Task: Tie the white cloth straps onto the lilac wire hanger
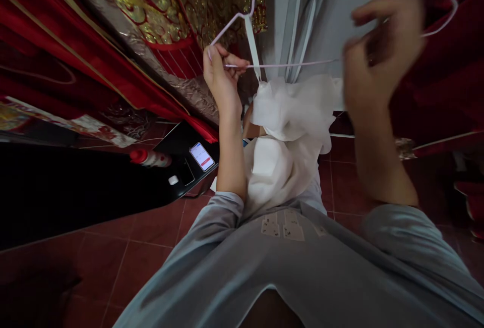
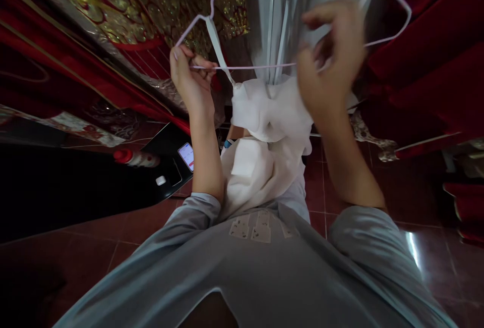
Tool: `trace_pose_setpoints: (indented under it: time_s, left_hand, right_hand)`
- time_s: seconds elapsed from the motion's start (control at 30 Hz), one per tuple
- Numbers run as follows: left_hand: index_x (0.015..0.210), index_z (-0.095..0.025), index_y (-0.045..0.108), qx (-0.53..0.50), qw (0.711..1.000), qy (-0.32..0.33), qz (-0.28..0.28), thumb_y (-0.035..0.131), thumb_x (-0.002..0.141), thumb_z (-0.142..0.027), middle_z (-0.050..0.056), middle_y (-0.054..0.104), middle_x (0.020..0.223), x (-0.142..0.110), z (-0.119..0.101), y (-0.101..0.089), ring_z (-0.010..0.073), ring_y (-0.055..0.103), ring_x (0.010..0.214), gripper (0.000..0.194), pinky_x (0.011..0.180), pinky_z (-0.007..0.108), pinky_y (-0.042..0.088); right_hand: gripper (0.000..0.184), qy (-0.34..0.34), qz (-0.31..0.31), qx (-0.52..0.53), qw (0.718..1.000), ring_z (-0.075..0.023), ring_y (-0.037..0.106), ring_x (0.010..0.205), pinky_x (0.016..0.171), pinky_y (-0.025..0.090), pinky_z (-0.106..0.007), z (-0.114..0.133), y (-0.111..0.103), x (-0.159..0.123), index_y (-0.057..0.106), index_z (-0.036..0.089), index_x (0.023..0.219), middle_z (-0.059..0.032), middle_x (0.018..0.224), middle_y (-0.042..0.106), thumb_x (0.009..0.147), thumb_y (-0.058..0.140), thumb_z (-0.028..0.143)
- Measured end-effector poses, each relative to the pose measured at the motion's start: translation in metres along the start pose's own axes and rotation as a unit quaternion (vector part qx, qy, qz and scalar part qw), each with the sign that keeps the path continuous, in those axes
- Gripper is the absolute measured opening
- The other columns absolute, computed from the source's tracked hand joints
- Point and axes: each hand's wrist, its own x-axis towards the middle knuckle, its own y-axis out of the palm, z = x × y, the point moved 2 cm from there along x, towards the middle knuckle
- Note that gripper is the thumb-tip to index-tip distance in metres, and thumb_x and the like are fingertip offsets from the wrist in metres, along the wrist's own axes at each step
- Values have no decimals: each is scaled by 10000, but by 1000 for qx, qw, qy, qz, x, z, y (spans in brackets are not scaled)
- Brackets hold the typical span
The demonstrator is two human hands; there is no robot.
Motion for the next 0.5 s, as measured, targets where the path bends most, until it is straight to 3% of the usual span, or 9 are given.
trace_pose_setpoints:
  time_s: [0.07, 0.13, 0.23, 0.33, 0.5]
  left_hand:
    - [797, -255, 457, -4, 1000, 7, 0, 286, 1159, -275, -3, 522, 592, -3, 1, 1, 210, 583, 625, 400, 622, 296, 457]
    - [821, -238, 459, -20, 1000, 17, 12, 254, 1163, -250, -7, 546, 598, -5, 4, 1, 195, 584, 616, 399, 628, 290, 447]
    - [887, -227, 509, -29, 999, 6, 36, 224, 1166, -263, 12, 607, 670, -9, 9, -2, 195, 624, 646, 401, 672, 299, 473]
    - [952, -213, 613, -8, 997, -20, 71, 234, 1159, -252, 49, 677, 833, -19, 15, -6, 197, 685, 791, 434, 803, 317, 516]
    - [878, -238, 722, 68, 989, 17, 127, 442, 1074, -114, 42, 721, 929, -36, 16, -13, 230, 673, 1018, 364, 966, 356, 489]
  right_hand:
    - [505, -5, 84, -49, 995, -141, 546, 777, 702, 474, -323, 0, 16, -21, 590, 238, 1206, -66, 1228, 554, 734, 664, 73]
    - [483, 20, 126, -73, 989, -110, 479, 650, 642, 462, -334, -8, 27, -34, 596, 249, 1189, -77, 1223, 534, 728, 699, 144]
    - [297, 33, 108, -80, 990, -135, 479, 657, 644, 454, -349, -22, 34, -40, 597, 281, 1081, -65, 1163, 532, 794, 652, 231]
    - [280, 42, 104, -59, 992, -151, 483, 672, 638, 465, -349, -27, 37, -42, 588, 330, 1098, -52, 1158, 543, 824, 627, 289]
    - [218, 68, 67, 1, 995, -207, 568, 851, 640, 475, -355, -20, 46, -46, 616, 344, 1058, -56, 1146, 542, 841, 620, 326]
